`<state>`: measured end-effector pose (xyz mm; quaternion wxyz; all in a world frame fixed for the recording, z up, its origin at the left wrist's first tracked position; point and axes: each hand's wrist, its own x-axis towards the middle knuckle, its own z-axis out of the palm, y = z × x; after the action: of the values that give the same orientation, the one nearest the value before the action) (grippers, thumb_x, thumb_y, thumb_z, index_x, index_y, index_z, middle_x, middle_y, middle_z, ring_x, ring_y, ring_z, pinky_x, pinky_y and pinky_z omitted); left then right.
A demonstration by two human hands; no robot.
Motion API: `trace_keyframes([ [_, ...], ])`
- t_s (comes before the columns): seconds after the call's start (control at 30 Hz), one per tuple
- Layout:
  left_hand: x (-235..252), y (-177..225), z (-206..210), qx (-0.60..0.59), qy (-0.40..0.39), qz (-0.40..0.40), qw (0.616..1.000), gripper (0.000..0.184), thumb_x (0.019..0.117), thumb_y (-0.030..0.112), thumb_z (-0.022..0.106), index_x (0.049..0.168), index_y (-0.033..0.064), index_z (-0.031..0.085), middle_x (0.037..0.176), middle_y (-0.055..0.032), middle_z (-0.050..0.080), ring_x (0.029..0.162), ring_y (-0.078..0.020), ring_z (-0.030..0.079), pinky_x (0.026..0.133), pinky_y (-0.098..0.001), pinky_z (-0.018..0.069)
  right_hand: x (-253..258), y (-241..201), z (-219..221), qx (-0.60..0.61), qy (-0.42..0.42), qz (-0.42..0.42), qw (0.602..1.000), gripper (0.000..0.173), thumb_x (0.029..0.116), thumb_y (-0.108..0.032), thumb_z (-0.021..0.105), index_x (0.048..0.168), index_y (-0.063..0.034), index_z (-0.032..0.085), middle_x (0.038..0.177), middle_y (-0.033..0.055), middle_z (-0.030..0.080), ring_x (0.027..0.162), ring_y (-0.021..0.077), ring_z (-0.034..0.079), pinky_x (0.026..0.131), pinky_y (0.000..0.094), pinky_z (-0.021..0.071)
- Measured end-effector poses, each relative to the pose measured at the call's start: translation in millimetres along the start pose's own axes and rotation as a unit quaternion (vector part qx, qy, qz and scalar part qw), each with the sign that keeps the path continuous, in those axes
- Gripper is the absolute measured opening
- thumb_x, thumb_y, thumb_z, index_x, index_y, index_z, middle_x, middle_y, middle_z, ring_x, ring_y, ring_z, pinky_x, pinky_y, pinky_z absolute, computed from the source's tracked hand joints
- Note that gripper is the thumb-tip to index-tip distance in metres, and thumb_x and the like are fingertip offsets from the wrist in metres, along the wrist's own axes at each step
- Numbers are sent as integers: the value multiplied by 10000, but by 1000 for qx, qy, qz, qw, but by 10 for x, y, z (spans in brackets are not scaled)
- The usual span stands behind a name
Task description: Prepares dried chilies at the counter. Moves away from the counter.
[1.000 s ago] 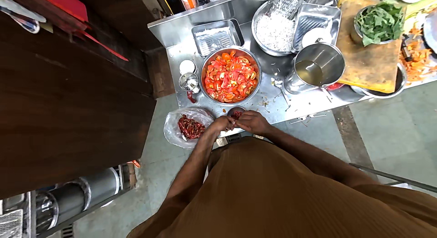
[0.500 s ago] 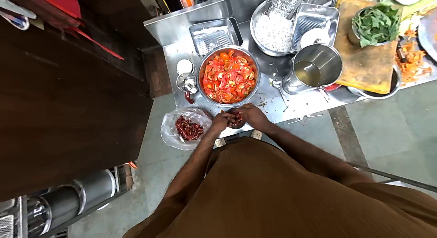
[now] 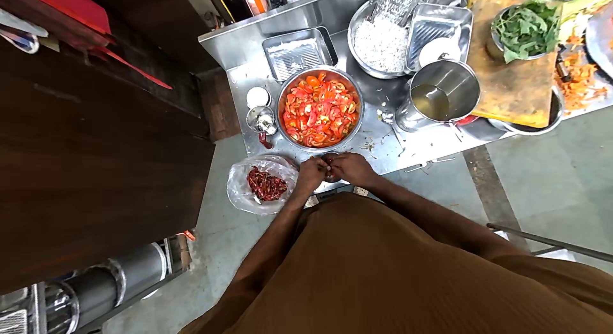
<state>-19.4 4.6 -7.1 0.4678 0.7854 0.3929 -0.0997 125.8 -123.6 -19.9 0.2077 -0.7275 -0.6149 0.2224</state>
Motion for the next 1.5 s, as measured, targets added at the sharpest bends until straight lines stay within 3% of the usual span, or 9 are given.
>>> trace_keyframes([
  [0.13,-10,4,15,61,-1,61,996,150,964,235,664,1025,133,757,907,-50,746,908,-218,717,862,-503,586,-10,13,-8,-12,2,35,999,202,969,-283,618,886,-135,730,906,55,723,936,260,704,796,507,580],
  [0.47,-46,15,80,38,15,68,997,141,962,240,669,985,130,753,880,-47,732,851,-193,708,823,-481,583,-46,128,-8,-35,-21,-40,998,251,1001,-290,555,933,-184,772,898,6,726,970,231,660,823,480,493],
  [0.57,14,-3,69,-102,-32,-5,994,176,995,221,664,1045,80,756,886,-68,747,775,-170,721,770,-414,620,-103,156,56,-73,46,-80,993,283,1007,-319,535,861,-176,730,844,-11,686,933,218,624,837,465,433],
  [0.83,24,-35,118,-449,-49,-125,883,192,1030,159,608,1100,-5,678,857,-53,666,699,-122,632,667,-277,567,-118,169,129,-86,201,-78,973,228,1016,-276,568,1054,-220,786,1011,-38,761,950,212,652,849,460,455],
  [1.03,-116,15,64,-75,11,-62,995,316,1070,207,525,1323,98,681,1225,-152,703,951,-264,740,871,-497,618,-99,147,140,-50,81,20,995,256,1018,-378,621,1179,-250,773,1064,-8,764,1009,240,676,863,487,510],
  [1.13,-384,142,-142,-31,61,29,997,244,1020,230,635,1213,146,759,1468,-84,595,1212,-184,663,1041,-429,549,-132,126,122,-35,62,40,997,307,1027,-439,597,1211,-253,757,1079,22,752,1041,270,671,847,514,514],
  [1.27,-778,129,-595,-103,134,164,972,126,948,267,763,1016,166,798,1009,34,764,802,-76,718,732,-324,643,-150,119,68,-5,62,49,997,267,1040,-302,573,1206,-207,760,1117,46,747,1081,286,676,874,533,542],
  [1.37,-1000,-107,-865,-172,248,201,932,117,937,200,767,933,84,778,826,-16,732,599,-101,622,554,-301,558,-162,110,12,7,65,39,997,248,1026,-237,594,1192,-166,763,1118,72,751,1070,287,694,908,519,560],
  [1.5,-1029,-645,-1126,-38,338,-56,939,367,980,421,689,818,91,705,711,-51,656,649,-197,636,650,-460,551,-137,101,-24,40,45,37,998,272,1037,-246,578,1242,-210,754,1143,56,748,1071,241,710,936,497,578],
])
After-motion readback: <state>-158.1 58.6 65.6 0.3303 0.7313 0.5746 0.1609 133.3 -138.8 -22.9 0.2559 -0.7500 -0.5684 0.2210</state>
